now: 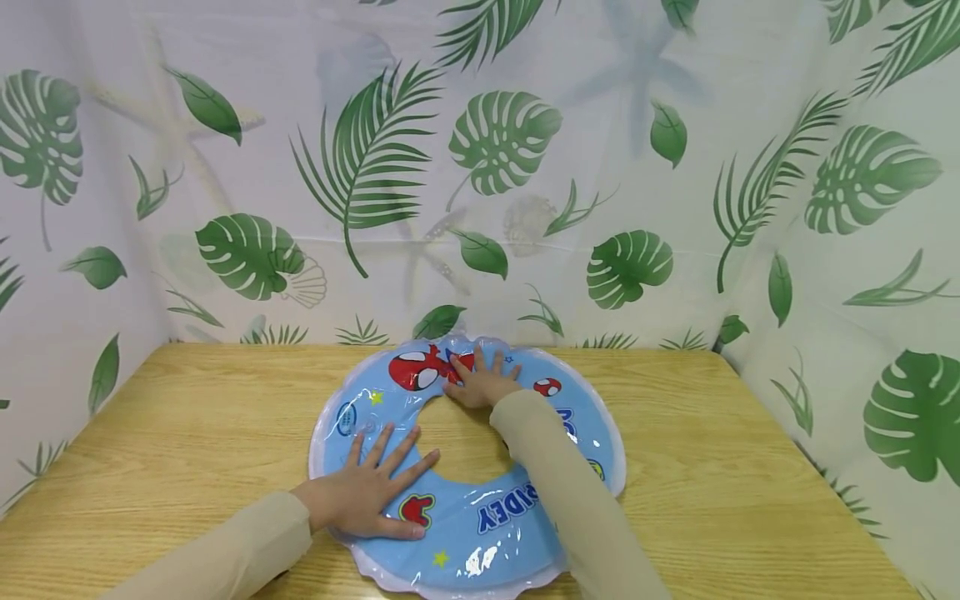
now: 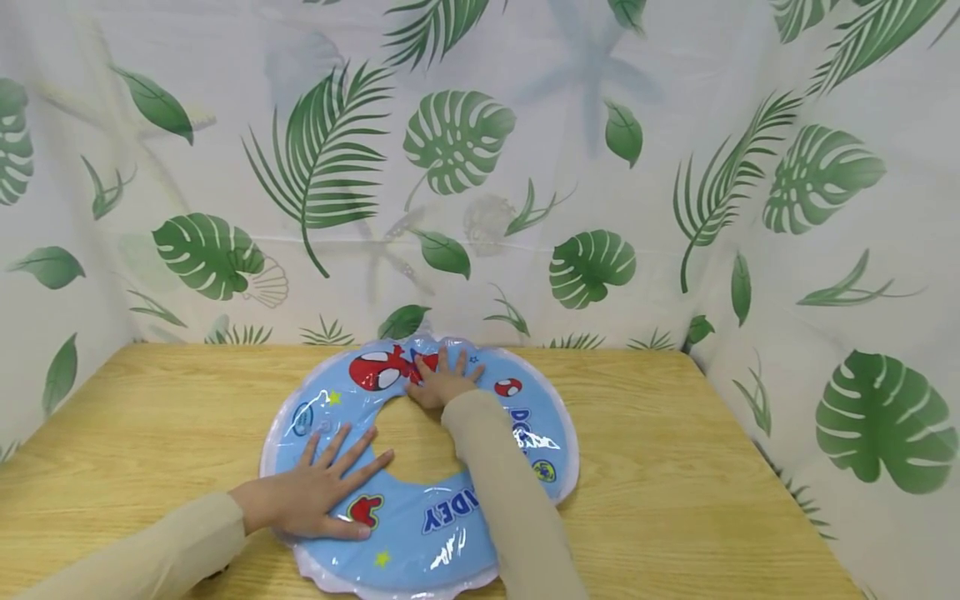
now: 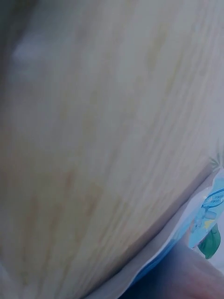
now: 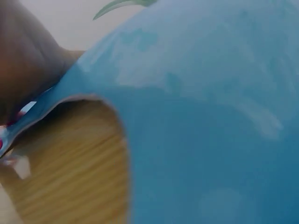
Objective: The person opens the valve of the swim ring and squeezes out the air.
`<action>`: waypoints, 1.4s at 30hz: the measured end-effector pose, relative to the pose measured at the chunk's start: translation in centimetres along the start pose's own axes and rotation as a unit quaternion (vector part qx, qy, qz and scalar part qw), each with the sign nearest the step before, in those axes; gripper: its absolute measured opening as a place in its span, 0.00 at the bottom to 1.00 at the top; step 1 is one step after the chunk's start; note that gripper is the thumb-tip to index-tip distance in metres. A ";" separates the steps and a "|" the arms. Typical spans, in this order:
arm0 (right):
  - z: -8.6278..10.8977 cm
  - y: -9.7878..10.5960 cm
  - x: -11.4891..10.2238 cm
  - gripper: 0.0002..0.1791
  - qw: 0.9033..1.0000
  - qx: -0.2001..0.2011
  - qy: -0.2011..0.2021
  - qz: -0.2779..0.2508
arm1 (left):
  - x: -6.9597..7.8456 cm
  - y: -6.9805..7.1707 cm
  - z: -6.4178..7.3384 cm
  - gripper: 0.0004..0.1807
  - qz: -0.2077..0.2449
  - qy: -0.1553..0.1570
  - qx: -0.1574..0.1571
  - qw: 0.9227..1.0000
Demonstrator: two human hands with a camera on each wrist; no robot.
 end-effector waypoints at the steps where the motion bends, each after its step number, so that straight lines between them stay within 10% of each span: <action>1: 0.0 0.0 -0.2 0.38 1.000 0.004 0.010 -0.006 | 0.0 0.0 0.0 0.49 0.001 -0.001 0.001 1.000; 8: 0.3 -0.5 -2.9 0.37 0.996 0.028 0.087 -0.026 | -0.1 -0.1 0.1 0.49 0.002 -0.004 0.005 1.000; 23: 0.0 -1.5 -4.3 0.32 0.998 0.015 0.043 0.040 | 0.0 -0.1 0.0 0.49 -0.012 -0.012 0.010 1.000; 42: -0.2 -0.6 -3.0 0.35 0.995 -0.017 0.093 0.013 | 0.0 -0.2 0.0 0.49 -0.006 -0.001 0.006 1.000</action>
Point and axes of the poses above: each hand's wrist, its own z-axis away from the middle knuckle, its own y-axis out of the back of the hand, x = y × z, the point moved 1 cm from there along -z, towards the middle knuckle, and after that the axes turned 9 degrees about -y, right-handed, at the moved point
